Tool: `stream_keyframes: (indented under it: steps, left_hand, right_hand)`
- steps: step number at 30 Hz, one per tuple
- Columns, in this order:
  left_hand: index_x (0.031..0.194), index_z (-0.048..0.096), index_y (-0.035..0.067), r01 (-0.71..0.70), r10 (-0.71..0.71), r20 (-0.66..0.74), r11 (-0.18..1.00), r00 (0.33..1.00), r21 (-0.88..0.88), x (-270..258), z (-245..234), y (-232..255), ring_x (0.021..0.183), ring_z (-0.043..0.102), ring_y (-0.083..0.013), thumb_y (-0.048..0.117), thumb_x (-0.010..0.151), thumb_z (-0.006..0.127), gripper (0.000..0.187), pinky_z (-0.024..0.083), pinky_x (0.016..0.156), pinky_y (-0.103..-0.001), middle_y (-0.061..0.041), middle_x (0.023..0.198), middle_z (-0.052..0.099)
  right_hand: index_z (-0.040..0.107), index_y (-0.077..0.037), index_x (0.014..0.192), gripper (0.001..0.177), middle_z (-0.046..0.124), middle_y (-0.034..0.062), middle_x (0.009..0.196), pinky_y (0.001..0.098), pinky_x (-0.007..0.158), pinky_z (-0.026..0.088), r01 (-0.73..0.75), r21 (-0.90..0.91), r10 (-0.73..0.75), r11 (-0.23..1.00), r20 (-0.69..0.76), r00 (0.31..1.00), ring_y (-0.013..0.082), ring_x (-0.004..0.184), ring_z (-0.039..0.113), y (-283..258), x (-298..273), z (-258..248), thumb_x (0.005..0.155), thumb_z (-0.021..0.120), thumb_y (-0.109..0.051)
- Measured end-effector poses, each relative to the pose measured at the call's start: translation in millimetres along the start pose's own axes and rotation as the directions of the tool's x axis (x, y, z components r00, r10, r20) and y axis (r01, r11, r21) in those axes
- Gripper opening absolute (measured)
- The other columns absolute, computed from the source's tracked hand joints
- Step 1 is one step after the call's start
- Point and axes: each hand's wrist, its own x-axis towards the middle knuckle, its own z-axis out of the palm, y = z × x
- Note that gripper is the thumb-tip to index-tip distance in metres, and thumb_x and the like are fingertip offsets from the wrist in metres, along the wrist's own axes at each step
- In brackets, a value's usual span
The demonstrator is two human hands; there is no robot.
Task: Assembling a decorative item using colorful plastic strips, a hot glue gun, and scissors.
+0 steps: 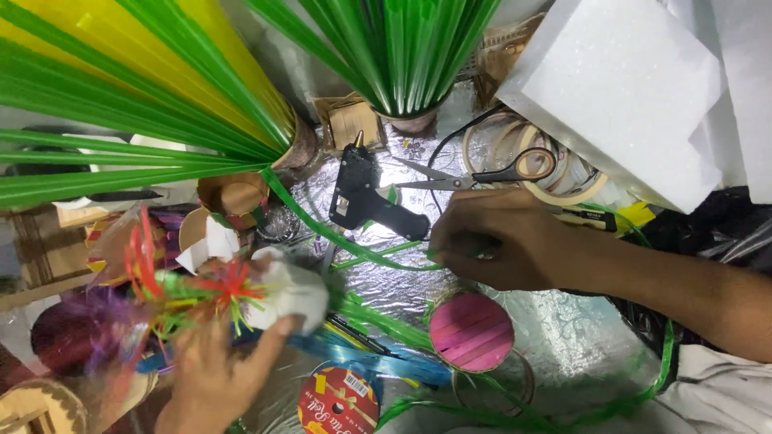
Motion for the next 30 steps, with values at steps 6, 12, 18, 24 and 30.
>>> stream_keyframes:
  steps: [6,12,18,24,30]
  left_hand:
    - [0.111,0.073,0.015,0.395,-0.246,0.427,0.867,0.87,-0.305,11.5,19.1,41.3,0.089,0.061,-0.0219,0.057,0.08,0.067,0.053,0.048,0.074,-0.037,-0.007,0.097,0.066]
    - [0.129,0.062,0.007,0.229,0.038,0.346,0.682,0.937,-0.695,56.0,30.8,92.8,0.118,0.065,-0.0248,0.044,0.095,0.059,0.051,0.049,0.098,-0.04,-0.01,0.121,0.068]
    - [0.157,0.028,0.003,0.253,0.006,0.293,0.488,0.956,-0.835,58.2,43.1,94.0,0.128,0.059,-0.0225,0.036,0.1,0.056,0.072,0.049,0.109,-0.039,-0.011,0.141,0.06]
    - [0.134,0.042,0.004,0.382,-0.13,0.364,0.455,0.922,-0.805,46.2,41.2,86.1,0.122,0.065,-0.0225,0.072,0.095,0.034,0.078,0.054,0.102,-0.04,-0.013,0.131,0.067]
    - [0.137,0.051,0.003,0.194,-0.078,0.178,0.385,0.981,-0.902,60.9,25.5,96.2,0.11,0.073,-0.0254,0.044,0.108,0.034,0.053,0.057,0.103,-0.04,-0.014,0.118,0.074]
  right_hand:
    - [0.067,-0.006,0.097,0.015,0.076,0.0073,0.091,0.0224,0.057,0.065,-0.138,0.087,0.144,0.987,-0.073,0.987,0.0142,0.072,0.076,-10.2,-3.1,-4.8,0.087,0.078,-0.008]
    - [0.059,-0.002,0.116,0.029,0.069,0.0086,0.093,0.0206,0.073,0.062,-0.189,0.324,0.244,0.927,-0.14,0.96,0.012,0.082,0.071,-12.9,-13.4,-7.1,0.09,0.074,0.0]
    - [0.057,-0.005,0.115,0.024,0.058,0.0024,0.077,0.0197,0.05,0.037,-0.208,0.347,0.273,0.914,-0.149,0.95,0.0038,0.055,0.048,-14.9,-11.7,-5.2,0.095,0.069,0.0]
    - [0.071,-0.003,0.109,0.015,0.074,0.0101,0.093,0.0196,0.048,0.042,-0.212,0.207,0.242,0.955,-0.131,0.961,0.0074,0.055,0.058,-26.1,0.8,-4.8,0.094,0.069,-0.005]
    - [0.071,-0.001,0.112,0.02,0.078,0.0127,0.101,0.0318,0.076,0.062,-0.025,0.098,0.027,0.995,-0.022,0.999,0.0237,0.088,0.076,-43.5,22.8,-10.8,0.093,0.067,0.003]
